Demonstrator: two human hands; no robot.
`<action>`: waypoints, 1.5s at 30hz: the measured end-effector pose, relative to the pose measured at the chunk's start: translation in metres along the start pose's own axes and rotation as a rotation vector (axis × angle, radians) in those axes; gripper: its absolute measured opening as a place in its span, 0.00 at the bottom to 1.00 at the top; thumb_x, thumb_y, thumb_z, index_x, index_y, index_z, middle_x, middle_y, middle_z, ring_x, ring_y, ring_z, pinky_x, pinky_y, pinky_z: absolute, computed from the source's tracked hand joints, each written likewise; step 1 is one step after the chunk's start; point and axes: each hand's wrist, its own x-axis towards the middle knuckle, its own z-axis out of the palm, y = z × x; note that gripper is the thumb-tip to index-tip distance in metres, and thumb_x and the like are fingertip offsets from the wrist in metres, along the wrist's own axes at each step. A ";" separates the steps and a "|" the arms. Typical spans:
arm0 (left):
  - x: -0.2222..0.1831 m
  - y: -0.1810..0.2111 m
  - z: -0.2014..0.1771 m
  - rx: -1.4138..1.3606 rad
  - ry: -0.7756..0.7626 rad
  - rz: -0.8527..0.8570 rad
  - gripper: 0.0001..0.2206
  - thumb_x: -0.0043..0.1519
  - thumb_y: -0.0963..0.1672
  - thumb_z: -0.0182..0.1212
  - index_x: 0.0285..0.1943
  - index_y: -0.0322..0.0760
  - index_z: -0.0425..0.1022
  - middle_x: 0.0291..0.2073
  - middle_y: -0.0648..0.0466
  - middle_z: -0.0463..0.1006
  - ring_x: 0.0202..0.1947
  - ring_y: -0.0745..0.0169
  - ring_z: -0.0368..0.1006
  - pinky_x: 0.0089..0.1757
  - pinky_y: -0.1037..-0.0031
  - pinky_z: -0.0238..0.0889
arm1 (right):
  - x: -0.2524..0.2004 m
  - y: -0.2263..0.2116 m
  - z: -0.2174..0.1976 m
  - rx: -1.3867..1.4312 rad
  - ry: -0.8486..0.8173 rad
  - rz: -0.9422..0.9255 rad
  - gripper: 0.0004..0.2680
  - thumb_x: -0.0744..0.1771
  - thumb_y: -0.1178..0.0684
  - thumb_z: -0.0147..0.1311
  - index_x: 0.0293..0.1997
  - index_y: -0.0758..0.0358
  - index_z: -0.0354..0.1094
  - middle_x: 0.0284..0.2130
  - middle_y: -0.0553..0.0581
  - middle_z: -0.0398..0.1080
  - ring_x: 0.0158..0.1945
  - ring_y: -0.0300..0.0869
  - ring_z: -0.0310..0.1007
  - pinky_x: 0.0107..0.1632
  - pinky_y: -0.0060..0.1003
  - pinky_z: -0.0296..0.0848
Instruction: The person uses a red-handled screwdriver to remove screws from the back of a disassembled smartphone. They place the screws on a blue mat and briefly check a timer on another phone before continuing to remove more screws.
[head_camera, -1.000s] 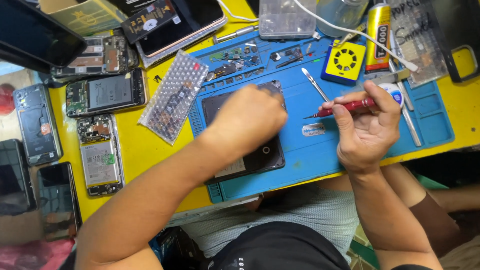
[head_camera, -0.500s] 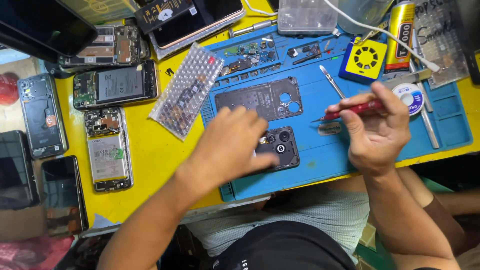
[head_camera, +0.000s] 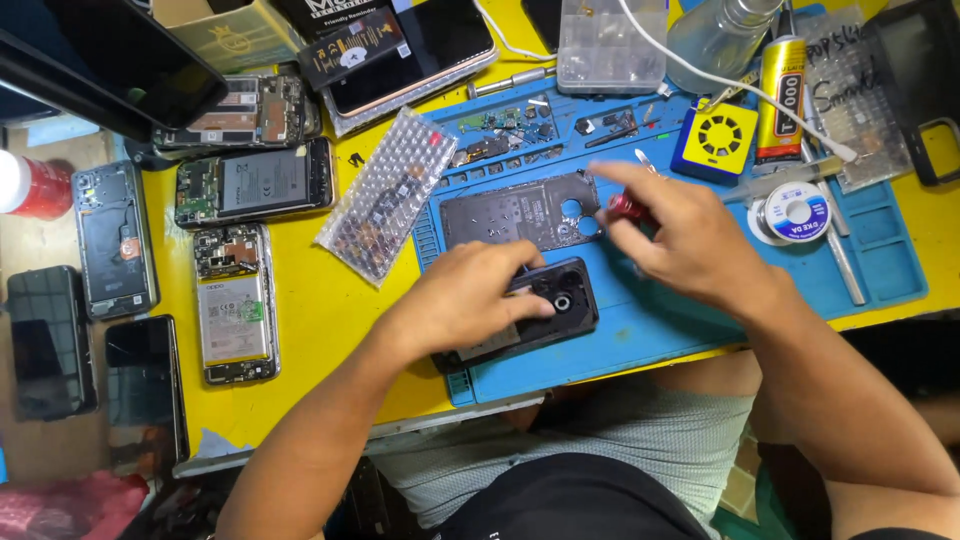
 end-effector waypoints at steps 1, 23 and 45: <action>-0.003 0.001 -0.009 -0.186 0.033 -0.013 0.18 0.57 0.48 0.70 0.50 0.32 0.77 0.33 0.39 0.82 0.38 0.28 0.80 0.38 0.52 0.70 | 0.003 0.003 0.003 -0.052 -0.006 -0.099 0.14 0.65 0.62 0.62 0.56 0.69 0.73 0.32 0.69 0.77 0.36 0.64 0.77 0.41 0.55 0.75; -0.097 -0.028 0.013 -0.695 0.336 -0.439 0.44 0.52 0.48 0.72 0.78 0.44 0.52 0.54 0.44 0.80 0.45 0.58 0.83 0.42 0.73 0.73 | 0.001 0.043 0.010 -0.432 -0.130 -0.201 0.06 0.68 0.50 0.60 0.49 0.51 0.76 0.31 0.52 0.71 0.33 0.49 0.72 0.35 0.46 0.66; 0.015 -0.249 -0.139 0.261 1.908 -0.436 0.47 0.61 0.54 0.83 0.79 0.59 0.44 0.61 0.50 0.57 0.62 0.55 0.65 0.58 0.68 0.78 | 0.042 0.000 0.035 -0.119 -0.148 -0.263 0.07 0.68 0.54 0.58 0.50 0.52 0.76 0.29 0.51 0.70 0.30 0.45 0.70 0.36 0.40 0.64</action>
